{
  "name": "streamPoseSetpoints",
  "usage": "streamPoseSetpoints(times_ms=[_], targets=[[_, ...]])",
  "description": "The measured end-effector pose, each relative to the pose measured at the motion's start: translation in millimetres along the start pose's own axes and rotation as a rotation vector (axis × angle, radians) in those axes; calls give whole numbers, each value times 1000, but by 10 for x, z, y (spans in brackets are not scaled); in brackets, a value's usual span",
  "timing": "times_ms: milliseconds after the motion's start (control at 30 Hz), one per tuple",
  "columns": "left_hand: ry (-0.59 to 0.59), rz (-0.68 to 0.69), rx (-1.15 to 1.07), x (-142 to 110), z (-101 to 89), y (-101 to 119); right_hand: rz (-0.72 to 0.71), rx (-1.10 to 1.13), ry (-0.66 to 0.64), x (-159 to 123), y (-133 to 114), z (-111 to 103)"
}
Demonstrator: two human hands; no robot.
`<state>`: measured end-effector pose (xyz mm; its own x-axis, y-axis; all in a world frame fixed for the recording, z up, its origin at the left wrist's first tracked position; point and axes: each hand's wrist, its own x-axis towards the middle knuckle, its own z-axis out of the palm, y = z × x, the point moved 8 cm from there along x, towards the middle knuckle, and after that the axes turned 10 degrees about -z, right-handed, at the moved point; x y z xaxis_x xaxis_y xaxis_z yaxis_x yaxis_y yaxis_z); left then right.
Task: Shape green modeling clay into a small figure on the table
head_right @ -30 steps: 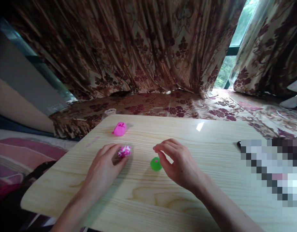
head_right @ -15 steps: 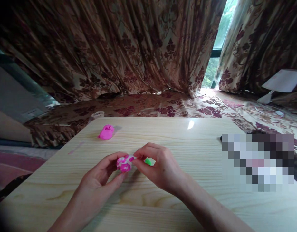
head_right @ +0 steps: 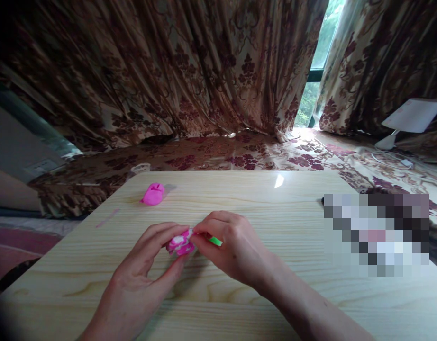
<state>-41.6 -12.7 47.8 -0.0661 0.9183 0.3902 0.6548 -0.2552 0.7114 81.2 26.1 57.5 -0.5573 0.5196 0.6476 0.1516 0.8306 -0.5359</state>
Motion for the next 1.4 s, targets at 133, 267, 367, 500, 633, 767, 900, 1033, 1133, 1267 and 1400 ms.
streamPoseSetpoints(times_ms=[133,267,367,500,633,767,900,1033,1133,1267,1400], targets=[[-8,-21,-12,-11,27,-36,-15,-52,-10,-4,6,35],[-11,-70,-52,-17,23,-113,26,-55,31,-7,73,-46],[-23,-148,-114,-26,11,-207,78,12,38,1,116,-112],[-91,-201,-219,-44,71,-247,72,121,3,16,85,-68],[-129,-246,-329,-31,120,-250,62,141,2,4,72,-9],[-255,-365,-444,-12,199,-308,65,144,-14,-7,78,-4],[-335,-433,-464,-5,238,-310,47,106,-34,-1,54,-8],[-352,-435,-488,-5,255,-254,34,17,-5,4,76,-33],[-335,-437,-449,16,236,-315,123,24,100,-7,189,-150],[-24,-299,-110,172,-45,-593,374,249,133,-58,396,-192],[11,-204,327,289,-101,-883,435,466,150,-71,437,-146]])
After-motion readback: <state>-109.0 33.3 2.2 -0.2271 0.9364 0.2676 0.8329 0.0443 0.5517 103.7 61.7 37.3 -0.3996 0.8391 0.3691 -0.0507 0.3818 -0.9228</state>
